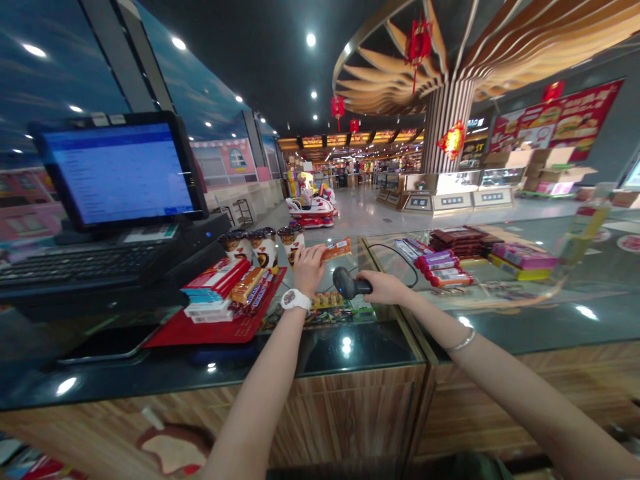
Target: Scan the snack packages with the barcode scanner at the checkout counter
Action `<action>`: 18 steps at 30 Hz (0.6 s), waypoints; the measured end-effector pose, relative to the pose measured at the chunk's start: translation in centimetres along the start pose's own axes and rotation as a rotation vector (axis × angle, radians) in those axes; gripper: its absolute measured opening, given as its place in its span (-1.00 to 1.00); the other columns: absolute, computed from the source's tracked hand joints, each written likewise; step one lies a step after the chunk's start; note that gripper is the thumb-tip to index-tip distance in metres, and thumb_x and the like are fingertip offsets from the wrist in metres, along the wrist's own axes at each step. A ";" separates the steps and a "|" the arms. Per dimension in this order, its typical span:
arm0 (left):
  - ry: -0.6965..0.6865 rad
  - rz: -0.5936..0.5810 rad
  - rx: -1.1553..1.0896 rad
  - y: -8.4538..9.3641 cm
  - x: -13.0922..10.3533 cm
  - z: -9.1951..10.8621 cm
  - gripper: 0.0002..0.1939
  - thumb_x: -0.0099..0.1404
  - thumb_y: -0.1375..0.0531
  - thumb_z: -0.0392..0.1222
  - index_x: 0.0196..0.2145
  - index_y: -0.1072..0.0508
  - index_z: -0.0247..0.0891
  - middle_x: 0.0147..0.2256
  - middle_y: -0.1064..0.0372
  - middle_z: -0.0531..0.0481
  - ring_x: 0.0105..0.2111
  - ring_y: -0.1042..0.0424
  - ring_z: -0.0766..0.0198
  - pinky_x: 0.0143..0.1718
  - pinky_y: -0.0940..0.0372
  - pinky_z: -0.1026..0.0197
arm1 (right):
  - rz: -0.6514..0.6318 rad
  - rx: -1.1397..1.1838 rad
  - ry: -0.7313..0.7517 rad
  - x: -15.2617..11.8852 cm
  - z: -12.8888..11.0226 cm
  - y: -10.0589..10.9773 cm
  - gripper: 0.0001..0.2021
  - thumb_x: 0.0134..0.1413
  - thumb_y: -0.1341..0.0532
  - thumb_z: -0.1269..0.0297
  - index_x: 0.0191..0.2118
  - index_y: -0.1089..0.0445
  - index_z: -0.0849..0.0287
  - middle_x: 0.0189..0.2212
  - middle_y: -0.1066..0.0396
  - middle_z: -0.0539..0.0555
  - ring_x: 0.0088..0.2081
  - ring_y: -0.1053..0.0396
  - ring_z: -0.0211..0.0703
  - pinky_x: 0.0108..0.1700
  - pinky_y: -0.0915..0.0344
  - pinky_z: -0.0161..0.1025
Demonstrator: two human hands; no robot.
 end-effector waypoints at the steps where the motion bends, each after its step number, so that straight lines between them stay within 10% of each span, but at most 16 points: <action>1: 0.010 0.006 0.000 0.0 0.0 -0.2 -0.66 0.27 -0.14 -0.35 0.00 -0.43 -0.17 0.02 -0.48 -0.07 0.02 -0.43 0.09 0.27 -0.06 -0.12 | 0.004 -0.009 -0.006 -0.1 -0.1 0.2 -0.54 -0.09 -0.29 0.30 0.02 -0.38 0.13 -0.07 -0.51 0.16 -0.09 -0.48 0.06 -0.16 -0.31 -0.22; 18: -0.003 0.022 0.020 -0.1 -0.1 -0.4 -0.60 0.23 -0.14 -0.39 0.01 -0.43 -0.16 -0.01 -0.50 -0.08 0.00 -0.44 0.08 0.26 -0.10 -0.11 | 0.428 0.218 -0.011 -2.0 2.3 7.0 -0.71 -0.04 -0.17 0.22 -0.16 -0.43 0.17 -0.26 -0.52 0.14 -0.20 -0.45 0.05 -0.15 -0.33 -0.14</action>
Point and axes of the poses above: each hand's wrist, its own x-axis towards the middle knuckle, its own y-axis out of the back of the hand, z = x × y, the point moved 5 cm from there along x, towards the middle knuckle
